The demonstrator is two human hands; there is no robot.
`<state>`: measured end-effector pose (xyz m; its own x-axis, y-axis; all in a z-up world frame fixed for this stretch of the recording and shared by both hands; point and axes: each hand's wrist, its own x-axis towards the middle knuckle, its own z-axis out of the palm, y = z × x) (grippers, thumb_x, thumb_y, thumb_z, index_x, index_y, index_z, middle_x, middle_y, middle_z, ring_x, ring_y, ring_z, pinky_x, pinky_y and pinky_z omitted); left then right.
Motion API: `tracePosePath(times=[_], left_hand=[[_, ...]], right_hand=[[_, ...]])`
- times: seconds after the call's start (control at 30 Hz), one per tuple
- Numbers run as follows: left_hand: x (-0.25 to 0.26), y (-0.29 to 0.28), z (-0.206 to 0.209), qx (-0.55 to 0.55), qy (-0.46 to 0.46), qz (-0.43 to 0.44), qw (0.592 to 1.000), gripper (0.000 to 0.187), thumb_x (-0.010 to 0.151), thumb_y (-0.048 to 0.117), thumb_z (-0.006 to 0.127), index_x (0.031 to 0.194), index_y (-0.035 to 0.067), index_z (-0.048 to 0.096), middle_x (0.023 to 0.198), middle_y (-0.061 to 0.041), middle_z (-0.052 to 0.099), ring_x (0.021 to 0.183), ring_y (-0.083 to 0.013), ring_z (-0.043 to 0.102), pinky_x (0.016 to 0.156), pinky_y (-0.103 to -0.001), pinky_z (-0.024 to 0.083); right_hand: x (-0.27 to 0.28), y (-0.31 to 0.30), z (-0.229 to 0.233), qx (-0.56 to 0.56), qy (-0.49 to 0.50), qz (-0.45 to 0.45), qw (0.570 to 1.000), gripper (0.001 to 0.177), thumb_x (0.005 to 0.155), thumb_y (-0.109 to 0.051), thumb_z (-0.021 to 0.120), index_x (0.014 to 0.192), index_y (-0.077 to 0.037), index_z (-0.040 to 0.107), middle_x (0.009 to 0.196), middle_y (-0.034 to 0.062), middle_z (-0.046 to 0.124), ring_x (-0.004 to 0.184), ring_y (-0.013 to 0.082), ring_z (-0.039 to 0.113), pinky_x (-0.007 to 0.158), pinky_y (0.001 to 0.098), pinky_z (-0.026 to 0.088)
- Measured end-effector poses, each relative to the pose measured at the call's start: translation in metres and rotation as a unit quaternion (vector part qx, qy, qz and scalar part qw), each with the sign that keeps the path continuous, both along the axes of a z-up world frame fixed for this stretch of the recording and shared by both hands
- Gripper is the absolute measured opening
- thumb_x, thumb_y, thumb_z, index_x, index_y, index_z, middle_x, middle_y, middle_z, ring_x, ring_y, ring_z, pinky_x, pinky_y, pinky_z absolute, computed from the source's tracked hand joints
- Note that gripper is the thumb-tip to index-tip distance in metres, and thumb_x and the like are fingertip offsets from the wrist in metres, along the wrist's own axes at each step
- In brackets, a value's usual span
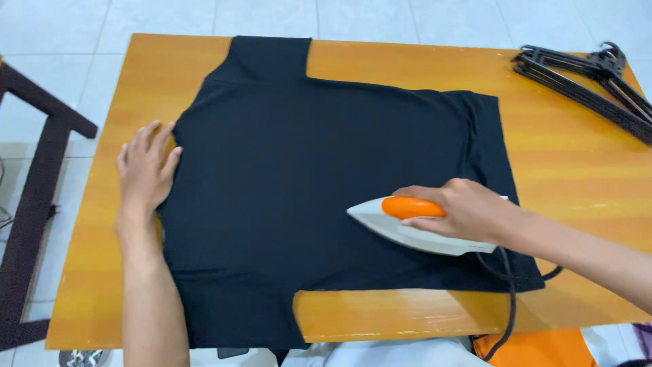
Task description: Ironing a black t-shirt on a wooden table
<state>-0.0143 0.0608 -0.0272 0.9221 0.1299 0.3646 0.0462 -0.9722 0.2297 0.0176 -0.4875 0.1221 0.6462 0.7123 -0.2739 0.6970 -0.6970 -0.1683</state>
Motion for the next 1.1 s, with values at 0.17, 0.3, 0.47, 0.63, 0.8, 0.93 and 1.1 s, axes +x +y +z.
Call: tracePosePath(times=[0.17, 0.3, 0.47, 0.63, 0.8, 0.93, 1.1], left_hand=[[-0.003, -0.005, 0.008, -0.034, 0.019, -0.009, 0.999, 0.049, 0.107, 0.031, 0.05, 0.154, 0.02, 0.05, 0.154, -0.013, 0.046, 0.142, -0.0344, 0.04, 0.11, -0.062, 0.024], [-0.004, -0.01, 0.016, -0.056, 0.034, -0.004, 0.998, 0.048, 0.107, 0.03, 0.047, 0.154, 0.019, 0.05, 0.154, -0.014, 0.044, 0.142, -0.0343, 0.038, 0.111, -0.063, 0.021], [-0.003, -0.01, 0.015, -0.023, 0.013, -0.009, 1.0, 0.047, 0.107, 0.028, 0.05, 0.153, 0.015, 0.052, 0.153, -0.017, 0.048, 0.139, -0.0384, 0.043, 0.108, -0.064, 0.027], [-0.004, -0.014, 0.017, -0.003, -0.012, -0.023, 1.0, 0.047, 0.107, 0.023, 0.054, 0.152, 0.01, 0.054, 0.151, -0.018, 0.052, 0.136, -0.0395, 0.047, 0.106, -0.06, 0.032], [-0.012, -0.038, 0.043, -0.026, -0.053, -0.058, 0.997, 0.038, 0.111, 0.018, 0.052, 0.148, 0.011, 0.058, 0.153, -0.013, 0.054, 0.138, -0.0357, 0.048, 0.106, -0.054, 0.03], [-0.013, -0.065, 0.063, -0.019, -0.054, -0.109, 0.992, 0.044, 0.11, 0.026, 0.053, 0.15, 0.009, 0.057, 0.152, -0.014, 0.056, 0.139, -0.0358, 0.05, 0.109, -0.052, 0.031], [-0.009, -0.1, 0.074, -0.098, 0.059, -0.241, 0.964, 0.061, 0.1, 0.047, 0.046, 0.153, 0.016, 0.046, 0.161, -0.01, 0.044, 0.15, -0.0338, 0.037, 0.12, -0.054, 0.023]], right_hand=[[-0.007, -0.055, 0.002, -0.055, 0.006, -0.089, 0.994, 0.053, 0.086, -0.062, 0.06, 0.137, -0.045, 0.057, 0.06, 0.0047, 0.071, 0.054, 0.0292, 0.069, 0.057, 0.0373, 0.05], [-0.015, -0.059, 0.0, -0.043, 0.0, -0.04, 0.998, 0.058, 0.088, -0.065, 0.056, 0.139, -0.037, 0.057, 0.061, 0.0045, 0.071, 0.053, 0.0259, 0.071, 0.056, 0.0369, 0.052], [-0.018, -0.008, 0.0, 0.013, 0.018, -0.014, 1.0, 0.051, 0.092, -0.058, 0.062, 0.136, -0.031, 0.058, 0.066, 0.0094, 0.072, 0.058, 0.0335, 0.07, 0.054, 0.0449, 0.054], [-0.013, 0.056, 0.001, 0.053, 0.036, 0.019, 0.998, 0.052, 0.096, -0.057, 0.059, 0.136, -0.024, 0.058, 0.074, 0.0157, 0.072, 0.065, 0.042, 0.07, 0.058, 0.0509, 0.053], [-0.009, 0.101, 0.001, 0.124, 0.105, 0.003, 0.987, 0.048, 0.095, -0.049, 0.064, 0.131, -0.017, 0.059, 0.083, 0.013, 0.074, 0.066, 0.0402, 0.069, 0.061, 0.0485, 0.053], [-0.006, 0.108, 0.008, 0.102, 0.153, -0.026, 0.983, 0.048, 0.095, -0.047, 0.06, 0.134, -0.019, 0.058, 0.079, 0.0117, 0.072, 0.064, 0.0349, 0.068, 0.062, 0.0453, 0.052], [0.007, 0.047, 0.035, 0.221, 0.177, 0.024, 0.959, 0.061, 0.099, -0.046, 0.05, 0.151, -0.014, 0.047, 0.128, 0.0095, 0.061, 0.118, 0.0224, 0.059, 0.1, 0.0381, 0.044]])
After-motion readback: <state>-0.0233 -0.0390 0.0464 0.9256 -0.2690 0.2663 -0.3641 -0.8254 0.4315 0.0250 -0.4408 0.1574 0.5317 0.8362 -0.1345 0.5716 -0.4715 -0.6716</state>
